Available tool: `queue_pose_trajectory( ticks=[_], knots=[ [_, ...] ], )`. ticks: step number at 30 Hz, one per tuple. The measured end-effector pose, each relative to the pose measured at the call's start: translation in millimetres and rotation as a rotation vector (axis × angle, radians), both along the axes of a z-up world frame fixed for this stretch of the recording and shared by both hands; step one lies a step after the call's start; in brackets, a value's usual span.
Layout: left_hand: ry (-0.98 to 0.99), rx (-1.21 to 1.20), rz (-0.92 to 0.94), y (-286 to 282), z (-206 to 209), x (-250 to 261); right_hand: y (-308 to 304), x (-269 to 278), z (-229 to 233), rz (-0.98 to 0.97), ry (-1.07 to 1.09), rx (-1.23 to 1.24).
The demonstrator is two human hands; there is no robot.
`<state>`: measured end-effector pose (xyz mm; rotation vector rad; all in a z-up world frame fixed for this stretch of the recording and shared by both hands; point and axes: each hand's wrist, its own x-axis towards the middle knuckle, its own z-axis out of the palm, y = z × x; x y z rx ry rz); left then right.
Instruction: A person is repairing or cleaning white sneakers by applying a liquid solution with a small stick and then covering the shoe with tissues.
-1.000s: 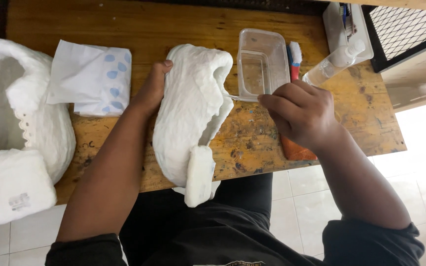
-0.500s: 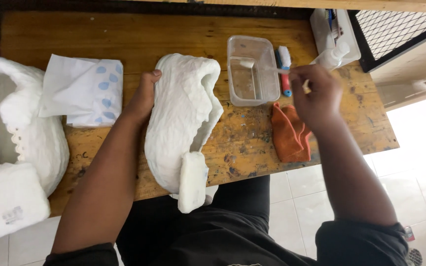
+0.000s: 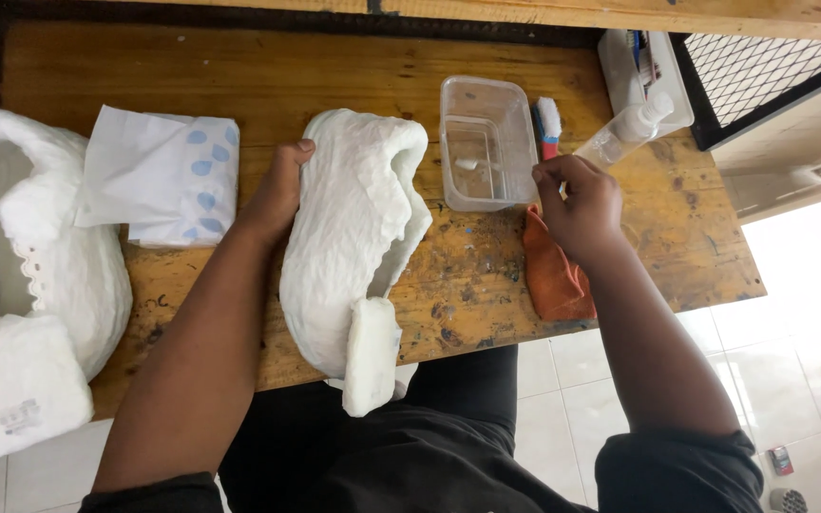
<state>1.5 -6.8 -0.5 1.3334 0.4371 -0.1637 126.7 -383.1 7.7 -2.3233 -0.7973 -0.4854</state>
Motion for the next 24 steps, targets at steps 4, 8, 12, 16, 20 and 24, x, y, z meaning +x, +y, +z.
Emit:
queue_pose_trajectory(
  ticks=[4, 8, 12, 16, 20, 24],
  knots=[
    [-0.008, 0.014, -0.012, 0.5, 0.1, -1.6, 1.5, -11.7, 3.4, 0.029, 0.129, 0.054],
    [-0.027, 0.038, -0.039, 1.8, 0.4, -2.1, 3.6, -21.5, 14.3, -0.074, 0.355, 0.255],
    [-0.046, 0.061, -0.058, 4.4, 1.2, -0.4, 0.1, -32.3, 33.4, -0.078, 0.366, 0.37],
    [-0.047, 0.073, -0.052, 12.6, -15.0, 7.0, -3.4, -55.0, 45.6, -0.009, 0.312, 0.387],
    [-0.093, 0.072, -0.045, 22.9, -54.8, 24.3, 8.5, -78.7, 61.3, 0.223, 0.136, 0.291],
    [-0.095, 0.076, -0.052, 16.4, -33.9, 12.6, 27.0, -95.1, 80.6, 0.399, -0.038, 0.184]
  ],
)
